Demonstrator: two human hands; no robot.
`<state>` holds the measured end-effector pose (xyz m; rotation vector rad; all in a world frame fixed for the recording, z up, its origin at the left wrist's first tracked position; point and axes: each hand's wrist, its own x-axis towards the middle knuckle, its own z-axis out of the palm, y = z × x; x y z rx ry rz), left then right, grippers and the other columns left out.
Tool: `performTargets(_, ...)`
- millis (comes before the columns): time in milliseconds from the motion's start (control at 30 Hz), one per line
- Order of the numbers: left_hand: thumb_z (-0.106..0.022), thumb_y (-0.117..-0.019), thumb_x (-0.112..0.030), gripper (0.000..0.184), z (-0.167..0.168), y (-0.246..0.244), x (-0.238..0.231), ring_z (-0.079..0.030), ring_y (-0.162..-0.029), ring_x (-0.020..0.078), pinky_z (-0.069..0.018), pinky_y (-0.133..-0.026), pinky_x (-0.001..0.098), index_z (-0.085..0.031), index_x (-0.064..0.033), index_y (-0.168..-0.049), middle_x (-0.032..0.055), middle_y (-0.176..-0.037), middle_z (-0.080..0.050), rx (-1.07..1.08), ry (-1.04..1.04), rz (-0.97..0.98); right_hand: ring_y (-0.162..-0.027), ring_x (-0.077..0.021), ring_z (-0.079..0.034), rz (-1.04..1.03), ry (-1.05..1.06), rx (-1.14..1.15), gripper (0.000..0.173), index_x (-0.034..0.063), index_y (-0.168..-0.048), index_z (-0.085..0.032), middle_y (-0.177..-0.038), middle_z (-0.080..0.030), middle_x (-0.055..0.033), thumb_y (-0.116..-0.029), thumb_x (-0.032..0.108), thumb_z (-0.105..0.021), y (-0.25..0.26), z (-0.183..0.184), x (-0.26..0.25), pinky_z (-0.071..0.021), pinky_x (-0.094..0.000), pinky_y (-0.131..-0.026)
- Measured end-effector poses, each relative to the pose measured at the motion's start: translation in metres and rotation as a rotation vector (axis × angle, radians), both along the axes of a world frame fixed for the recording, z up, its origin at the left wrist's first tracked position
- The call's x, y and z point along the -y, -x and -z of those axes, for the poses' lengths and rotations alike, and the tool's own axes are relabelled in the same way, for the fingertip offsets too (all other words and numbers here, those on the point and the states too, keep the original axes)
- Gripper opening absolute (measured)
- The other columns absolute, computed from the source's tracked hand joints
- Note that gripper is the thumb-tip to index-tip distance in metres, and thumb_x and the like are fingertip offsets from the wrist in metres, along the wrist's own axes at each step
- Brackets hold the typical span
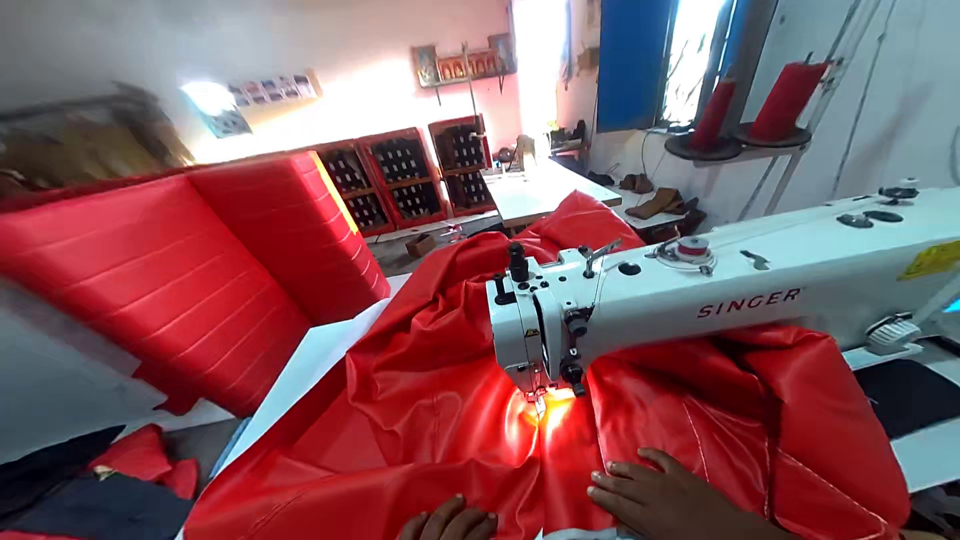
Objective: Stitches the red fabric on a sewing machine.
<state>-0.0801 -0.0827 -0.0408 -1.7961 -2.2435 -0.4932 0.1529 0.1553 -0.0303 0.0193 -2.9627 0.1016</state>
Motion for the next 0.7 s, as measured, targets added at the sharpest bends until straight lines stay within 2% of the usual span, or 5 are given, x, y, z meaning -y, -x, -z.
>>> performTargets(133, -0.063, -0.0967, -0.024, 0.025, -0.015, -0.024, -0.017, -0.075, -0.089, 0.0291, -0.0537, -0.093, 0.0527, -0.073, -0.0062, -0.082, 0.0097, -0.084, -0.075, -0.16, -0.067, -0.009, -0.108, -0.0216, -0.071, 0.05, -0.04, -0.252, 0.028, 0.0141, -0.118, -0.068, -0.115, -0.074, -0.0029, -0.095, 0.005, -0.057, 0.006, 0.014, -0.007, -0.0564, -0.0469, -0.089)
performTargets(233, -0.06, -0.0983, -0.025, 0.03, -0.04, -0.055, -0.028, -0.072, -0.067, 0.0283, -0.0567, -0.067, 0.0464, -0.071, -0.0043, -0.079, 0.012, -0.071, -0.069, -0.17, -0.029, -0.007, -0.103, -0.0306, -0.072, 0.182, 0.19, -0.311, 0.028, 0.0046, -0.115, -0.07, -0.107, -0.075, -0.0124, -0.0938, -0.001, -0.053, 0.008, -0.012, -0.017, -0.0529, -0.0539, -0.096)
performTargets(367, -0.064, -0.0958, -0.03, 0.029, -0.041, -0.089, -0.048, -0.07, -0.061, 0.0281, -0.0549, -0.055, 0.0441, -0.072, -0.0058, -0.083, 0.0104, -0.069, -0.068, -0.164, 0.03, -0.025, -0.099, -0.0244, -0.072, 0.171, 0.112, -0.484, 0.027, 0.0076, -0.109, -0.073, -0.1, -0.075, -0.0063, -0.0938, 0.004, -0.051, 0.027, -0.035, -0.037, -0.0529, -0.0519, -0.097)
performTargets(533, -0.073, -0.0836, -0.06, 0.091, -0.045, -0.087, -0.05, -0.073, -0.075, 0.0382, -0.0583, -0.066, 0.0539, -0.052, 0.003, -0.146, 0.0212, -0.099, -0.073, 0.095, 0.282, -0.128, -0.108, -0.0188, -0.07, 0.013, 0.116, -0.341, 0.025, 0.0132, -0.107, -0.074, -0.104, -0.075, -0.002, -0.1008, 0.018, -0.051, 0.036, -0.054, -0.052, -0.0442, -0.0561, -0.106)
performTargets(700, -0.051, -0.1005, -0.061, 0.074, -0.072, -0.077, -0.075, -0.069, -0.108, 0.0411, -0.055, -0.088, 0.0593, -0.042, -0.013, -0.157, 0.0198, -0.132, -0.064, 0.25, 0.84, -0.16, -0.109, -0.0366, -0.066, -0.065, 0.484, 0.416, 0.046, 0.0006, -0.116, -0.072, -0.11, -0.071, -0.0207, -0.1079, 0.038, -0.046, 0.038, -0.08, -0.042, -0.0431, -0.0609, -0.1)
